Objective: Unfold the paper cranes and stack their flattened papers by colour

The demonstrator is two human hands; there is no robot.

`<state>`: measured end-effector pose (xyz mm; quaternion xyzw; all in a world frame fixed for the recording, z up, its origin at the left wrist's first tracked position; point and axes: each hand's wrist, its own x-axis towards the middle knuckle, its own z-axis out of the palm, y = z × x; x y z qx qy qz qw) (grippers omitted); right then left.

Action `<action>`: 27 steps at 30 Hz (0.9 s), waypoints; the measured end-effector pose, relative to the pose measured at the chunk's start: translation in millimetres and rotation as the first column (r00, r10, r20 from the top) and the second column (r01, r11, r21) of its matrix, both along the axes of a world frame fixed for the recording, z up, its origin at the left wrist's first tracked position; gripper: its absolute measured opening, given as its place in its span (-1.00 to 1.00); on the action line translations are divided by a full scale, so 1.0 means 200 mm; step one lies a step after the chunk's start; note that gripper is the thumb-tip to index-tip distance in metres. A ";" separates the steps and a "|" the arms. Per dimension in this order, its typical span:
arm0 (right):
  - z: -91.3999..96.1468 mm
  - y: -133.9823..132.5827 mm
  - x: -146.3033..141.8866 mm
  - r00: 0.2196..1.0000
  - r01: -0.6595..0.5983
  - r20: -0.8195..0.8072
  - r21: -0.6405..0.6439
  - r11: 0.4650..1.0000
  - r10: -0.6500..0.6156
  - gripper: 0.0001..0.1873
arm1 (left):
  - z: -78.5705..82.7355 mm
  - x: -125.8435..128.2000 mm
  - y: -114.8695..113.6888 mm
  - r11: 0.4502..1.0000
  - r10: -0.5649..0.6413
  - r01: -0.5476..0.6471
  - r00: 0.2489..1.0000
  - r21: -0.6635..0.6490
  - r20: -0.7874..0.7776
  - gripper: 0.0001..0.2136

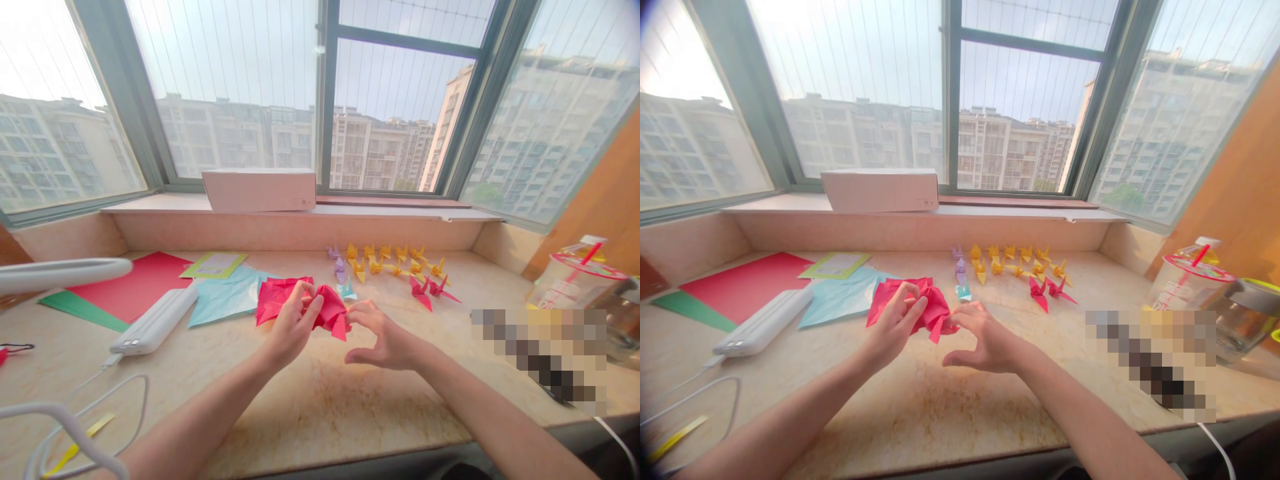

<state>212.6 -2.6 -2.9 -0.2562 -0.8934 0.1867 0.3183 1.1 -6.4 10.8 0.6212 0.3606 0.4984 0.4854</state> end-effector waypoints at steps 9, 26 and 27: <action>-0.01 0.00 0.00 0.950 -0.061 -0.304 -0.404 0.913 -0.071 -0.74 | 0.01 -0.01 -0.02 0.968 -0.198 0.223 0.961 -0.116 0.193 -0.41; -0.04 0.04 -0.02 0.694 -0.423 -0.689 -0.625 0.656 -0.209 -0.59 | 0.01 0.01 -0.01 0.944 -0.197 0.297 0.853 -0.140 0.484 -0.47; -0.03 0.04 -0.02 0.691 -0.413 -0.687 -0.632 0.656 -0.226 -0.57 | 0.01 0.01 -0.02 0.944 -0.201 0.301 0.852 -0.138 0.483 -0.40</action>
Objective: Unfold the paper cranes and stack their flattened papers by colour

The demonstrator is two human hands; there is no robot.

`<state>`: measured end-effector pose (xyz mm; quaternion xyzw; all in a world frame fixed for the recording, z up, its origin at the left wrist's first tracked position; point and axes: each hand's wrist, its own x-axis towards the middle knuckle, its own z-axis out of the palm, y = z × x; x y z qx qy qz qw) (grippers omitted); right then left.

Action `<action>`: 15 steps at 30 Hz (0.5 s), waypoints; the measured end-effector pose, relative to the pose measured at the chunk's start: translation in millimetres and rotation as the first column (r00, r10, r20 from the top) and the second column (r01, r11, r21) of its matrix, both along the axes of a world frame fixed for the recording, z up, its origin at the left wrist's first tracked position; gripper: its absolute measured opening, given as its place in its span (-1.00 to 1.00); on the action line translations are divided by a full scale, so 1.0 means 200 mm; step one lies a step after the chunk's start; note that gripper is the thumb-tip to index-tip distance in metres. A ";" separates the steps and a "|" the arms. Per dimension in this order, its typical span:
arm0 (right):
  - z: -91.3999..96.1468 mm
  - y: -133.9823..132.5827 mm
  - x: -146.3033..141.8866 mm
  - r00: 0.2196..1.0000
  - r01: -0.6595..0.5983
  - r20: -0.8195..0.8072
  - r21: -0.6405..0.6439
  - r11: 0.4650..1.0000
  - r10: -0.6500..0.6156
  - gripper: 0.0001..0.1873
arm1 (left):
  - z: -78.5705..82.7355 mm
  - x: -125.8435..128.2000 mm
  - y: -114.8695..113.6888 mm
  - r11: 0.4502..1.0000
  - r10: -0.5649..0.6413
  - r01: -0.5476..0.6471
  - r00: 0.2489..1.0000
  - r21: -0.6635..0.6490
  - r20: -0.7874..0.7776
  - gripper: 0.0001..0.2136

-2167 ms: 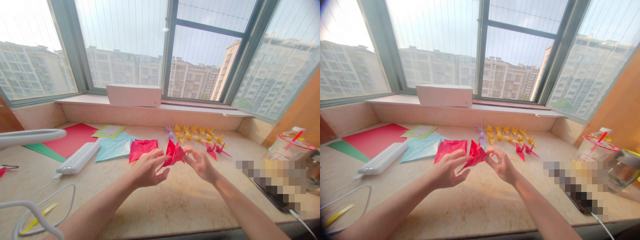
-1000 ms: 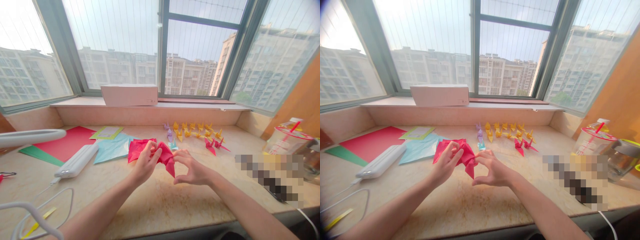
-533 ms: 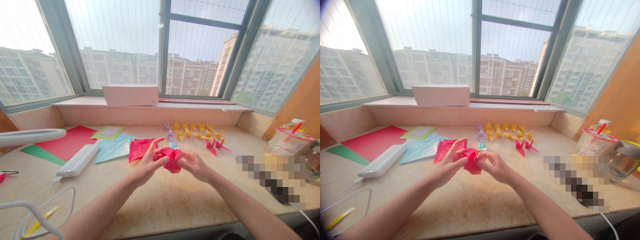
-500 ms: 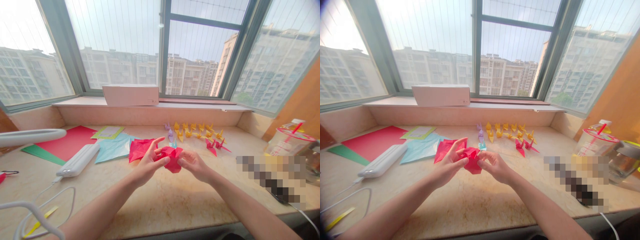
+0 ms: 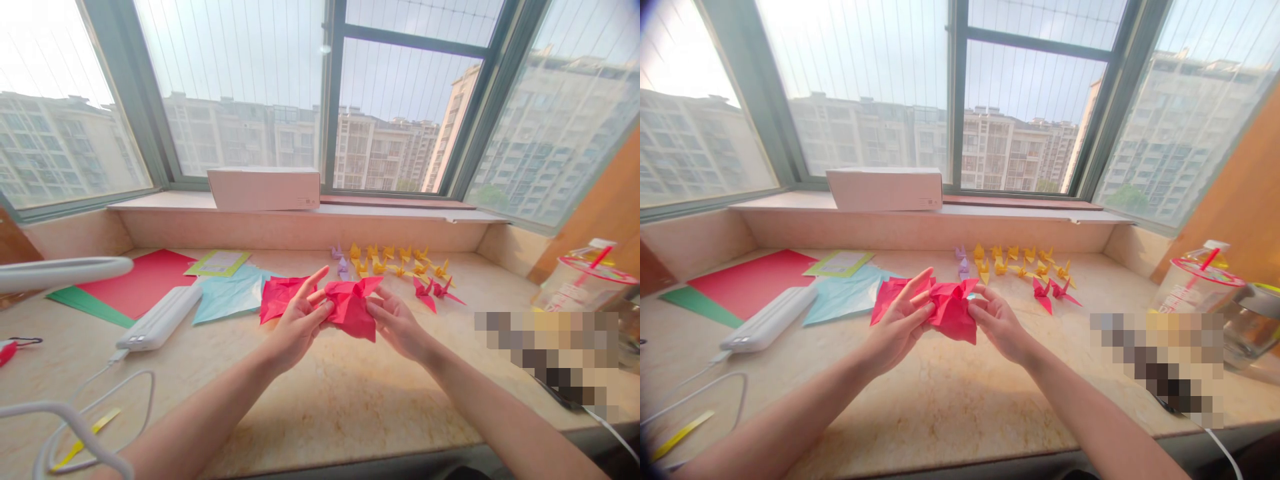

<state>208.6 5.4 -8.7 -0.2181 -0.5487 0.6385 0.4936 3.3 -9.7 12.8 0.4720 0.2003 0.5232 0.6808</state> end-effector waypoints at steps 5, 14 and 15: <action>0.02 0.01 0.01 0.997 0.067 0.038 -0.035 0.997 -0.065 -0.57 | 0.01 0.00 -0.01 0.999 -0.012 0.015 0.998 0.039 -0.065 -0.31; 0.01 0.03 0.01 0.995 0.026 0.094 -0.035 0.999 -0.023 -0.59 | -0.02 -0.01 -0.01 0.996 -0.006 0.021 0.987 0.092 -0.158 -0.36; 0.01 0.03 0.01 0.995 0.000 0.098 -0.027 1.000 0.002 -0.60 | -0.02 -0.01 -0.01 0.995 -0.009 0.024 0.987 0.095 -0.161 -0.35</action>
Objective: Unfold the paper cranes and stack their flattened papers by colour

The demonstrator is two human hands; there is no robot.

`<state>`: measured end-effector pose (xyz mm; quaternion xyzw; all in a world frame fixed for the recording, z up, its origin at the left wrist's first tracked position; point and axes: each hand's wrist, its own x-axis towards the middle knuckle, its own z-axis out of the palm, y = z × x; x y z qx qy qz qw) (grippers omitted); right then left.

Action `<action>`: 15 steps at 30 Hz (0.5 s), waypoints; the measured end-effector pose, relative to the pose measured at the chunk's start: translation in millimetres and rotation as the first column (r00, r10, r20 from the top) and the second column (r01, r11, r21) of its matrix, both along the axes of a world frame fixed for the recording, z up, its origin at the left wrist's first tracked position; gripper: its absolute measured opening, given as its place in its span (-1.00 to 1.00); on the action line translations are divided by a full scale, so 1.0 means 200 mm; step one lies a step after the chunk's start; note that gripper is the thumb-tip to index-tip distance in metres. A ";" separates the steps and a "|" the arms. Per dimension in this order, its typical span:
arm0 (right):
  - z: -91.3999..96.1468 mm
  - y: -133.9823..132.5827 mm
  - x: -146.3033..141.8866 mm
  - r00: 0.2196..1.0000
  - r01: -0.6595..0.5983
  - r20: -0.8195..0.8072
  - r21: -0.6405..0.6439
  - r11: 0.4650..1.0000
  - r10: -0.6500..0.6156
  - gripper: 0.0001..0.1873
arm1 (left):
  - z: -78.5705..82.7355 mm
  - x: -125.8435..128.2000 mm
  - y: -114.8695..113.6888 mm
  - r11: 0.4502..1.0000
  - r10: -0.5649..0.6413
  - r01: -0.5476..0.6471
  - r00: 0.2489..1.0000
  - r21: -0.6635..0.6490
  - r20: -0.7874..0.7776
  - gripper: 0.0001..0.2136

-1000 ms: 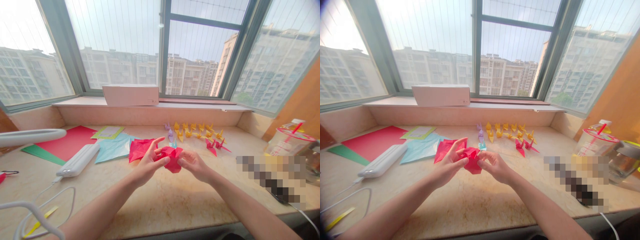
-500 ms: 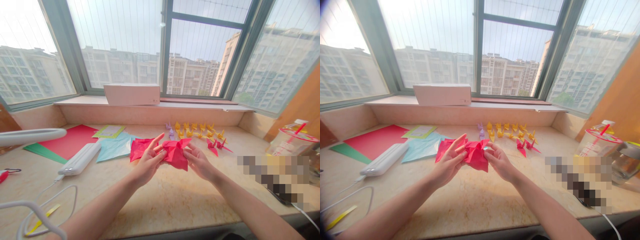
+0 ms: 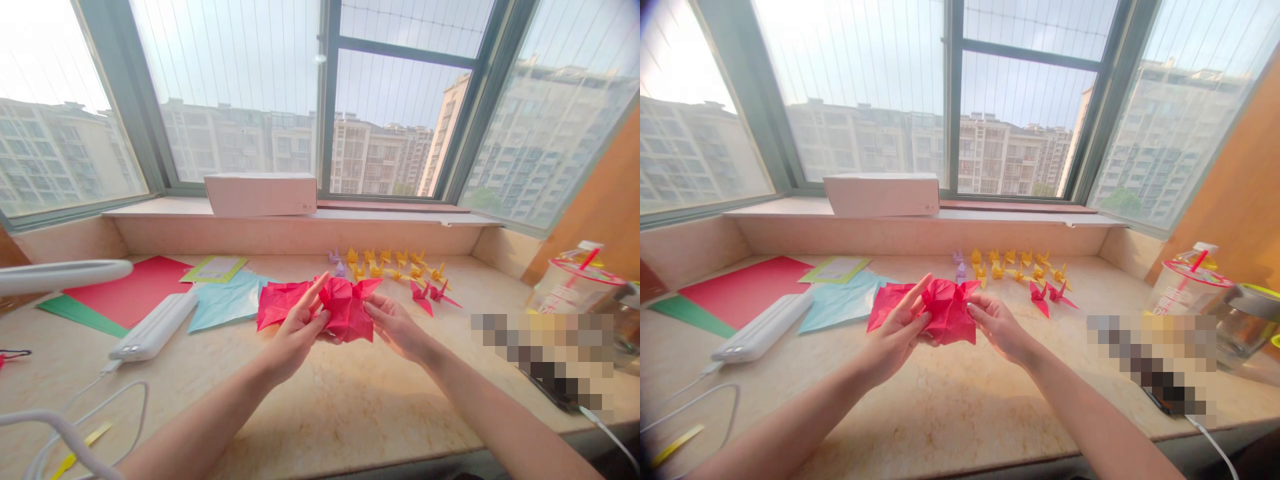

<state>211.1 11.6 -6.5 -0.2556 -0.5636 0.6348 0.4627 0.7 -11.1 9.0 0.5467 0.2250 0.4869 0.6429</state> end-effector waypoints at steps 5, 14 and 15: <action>0.00 0.01 0.01 0.997 -0.028 0.077 0.085 0.996 0.022 -0.60 | 0.00 -0.02 -0.01 0.997 -0.064 0.066 0.997 0.038 -0.047 -0.29; 0.00 -0.02 0.05 0.914 0.013 0.371 0.380 0.925 -0.165 -0.66 | 0.04 -0.03 0.01 0.981 0.190 -0.176 0.957 0.078 -0.221 -0.38; 0.00 -0.02 0.05 0.887 0.008 0.414 0.428 0.904 -0.204 -0.66 | 0.04 -0.02 0.02 0.974 0.226 -0.214 0.942 0.075 -0.246 -0.43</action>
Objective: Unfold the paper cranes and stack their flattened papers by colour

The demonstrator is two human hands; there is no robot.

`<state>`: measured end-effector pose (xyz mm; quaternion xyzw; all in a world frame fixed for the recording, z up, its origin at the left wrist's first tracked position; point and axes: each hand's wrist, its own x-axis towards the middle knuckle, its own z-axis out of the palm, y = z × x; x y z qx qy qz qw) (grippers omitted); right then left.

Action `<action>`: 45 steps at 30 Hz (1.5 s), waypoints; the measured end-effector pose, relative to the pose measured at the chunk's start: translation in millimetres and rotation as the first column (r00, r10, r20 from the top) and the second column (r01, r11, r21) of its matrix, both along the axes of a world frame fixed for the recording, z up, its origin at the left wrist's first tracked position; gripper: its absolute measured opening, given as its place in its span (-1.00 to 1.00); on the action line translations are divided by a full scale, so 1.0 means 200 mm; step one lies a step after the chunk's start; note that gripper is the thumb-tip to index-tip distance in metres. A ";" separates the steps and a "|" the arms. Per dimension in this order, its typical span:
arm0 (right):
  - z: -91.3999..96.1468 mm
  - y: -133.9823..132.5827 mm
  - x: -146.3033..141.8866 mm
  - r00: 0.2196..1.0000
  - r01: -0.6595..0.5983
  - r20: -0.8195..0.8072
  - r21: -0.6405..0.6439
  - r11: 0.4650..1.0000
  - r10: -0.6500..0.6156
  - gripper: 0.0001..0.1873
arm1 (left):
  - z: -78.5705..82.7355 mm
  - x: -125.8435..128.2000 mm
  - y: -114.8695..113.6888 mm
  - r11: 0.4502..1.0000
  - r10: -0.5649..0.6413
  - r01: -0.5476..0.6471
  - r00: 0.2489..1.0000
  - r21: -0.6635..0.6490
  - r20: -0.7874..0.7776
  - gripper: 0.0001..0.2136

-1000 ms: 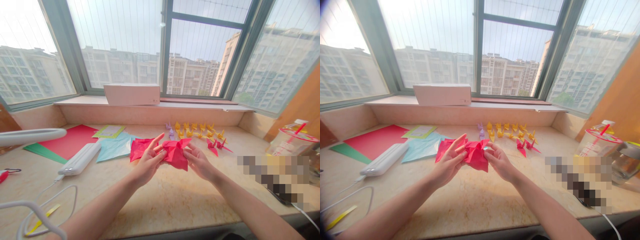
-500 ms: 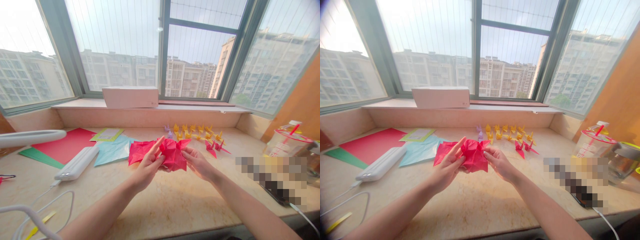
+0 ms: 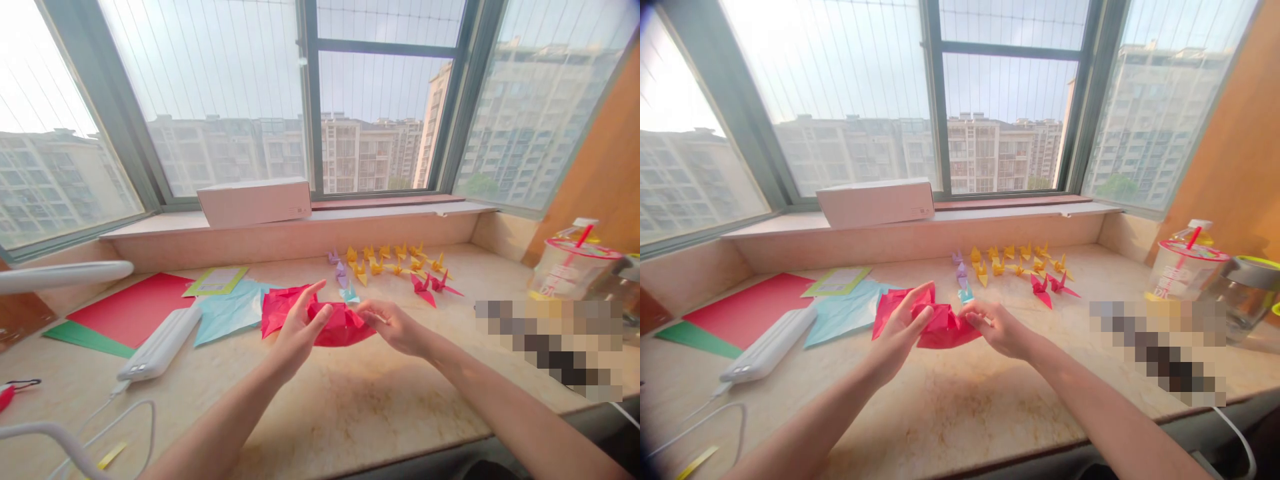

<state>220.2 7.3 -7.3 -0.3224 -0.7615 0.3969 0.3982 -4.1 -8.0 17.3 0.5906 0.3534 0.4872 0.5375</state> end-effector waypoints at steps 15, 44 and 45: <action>0.03 -0.03 -0.01 0.966 -0.196 -0.203 -0.169 0.966 0.161 -0.63 | -0.02 0.04 0.00 1.000 -0.009 0.010 0.999 0.017 -0.037 -0.55; 0.02 0.02 0.00 0.969 0.028 -0.232 -0.243 0.970 -0.087 -0.65 | -0.07 0.01 0.05 0.971 0.195 -0.177 0.974 0.159 -0.111 -0.30; 0.02 0.02 0.00 0.971 0.025 -0.223 -0.266 0.964 -0.086 -0.65 | -0.07 0.00 0.05 0.948 0.253 -0.200 0.945 0.247 -0.207 -0.37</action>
